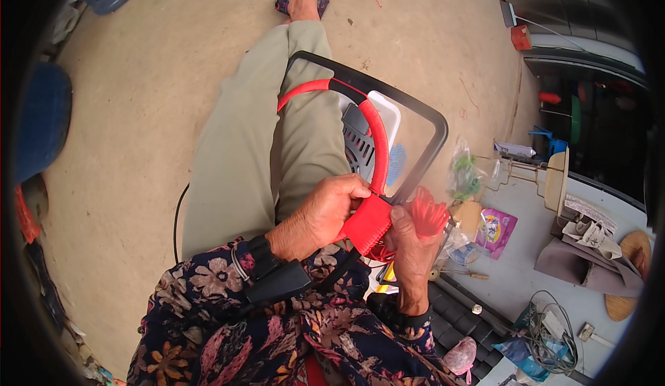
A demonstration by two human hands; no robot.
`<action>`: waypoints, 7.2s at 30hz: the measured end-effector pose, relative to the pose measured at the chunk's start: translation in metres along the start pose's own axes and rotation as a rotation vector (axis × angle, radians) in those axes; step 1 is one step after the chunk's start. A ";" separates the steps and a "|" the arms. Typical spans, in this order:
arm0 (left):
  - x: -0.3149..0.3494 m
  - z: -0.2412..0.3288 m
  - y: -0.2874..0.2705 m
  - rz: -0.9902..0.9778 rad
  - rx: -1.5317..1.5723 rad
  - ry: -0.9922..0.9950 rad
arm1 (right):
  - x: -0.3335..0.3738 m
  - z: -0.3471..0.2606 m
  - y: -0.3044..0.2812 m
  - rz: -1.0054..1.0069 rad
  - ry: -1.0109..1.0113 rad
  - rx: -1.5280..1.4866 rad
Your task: Wrapping a red rubber or plastic cord around a black frame handle as part of assembly or repair.
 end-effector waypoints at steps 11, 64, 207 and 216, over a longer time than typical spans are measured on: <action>0.001 0.000 0.001 -0.003 0.015 -0.008 | -0.001 0.002 -0.003 -0.005 0.002 0.038; 0.011 0.034 -0.019 0.004 -0.178 0.258 | -0.023 0.053 -0.008 -0.387 0.016 -0.573; 0.026 0.029 -0.013 0.146 -0.127 0.329 | -0.072 -0.053 -0.048 -1.110 0.077 0.556; 0.019 0.027 -0.023 0.132 -0.133 0.346 | -0.097 0.083 -0.130 -0.640 0.028 0.737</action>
Point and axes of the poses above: each hand's wrist, its own x-axis away from the middle knuckle, its own y-axis out of the palm, z = x × y, the point moved 3 cm from there along -x, towards the middle knuckle, and after that the axes turned 9 degrees about -y, right-handed, at the moved point
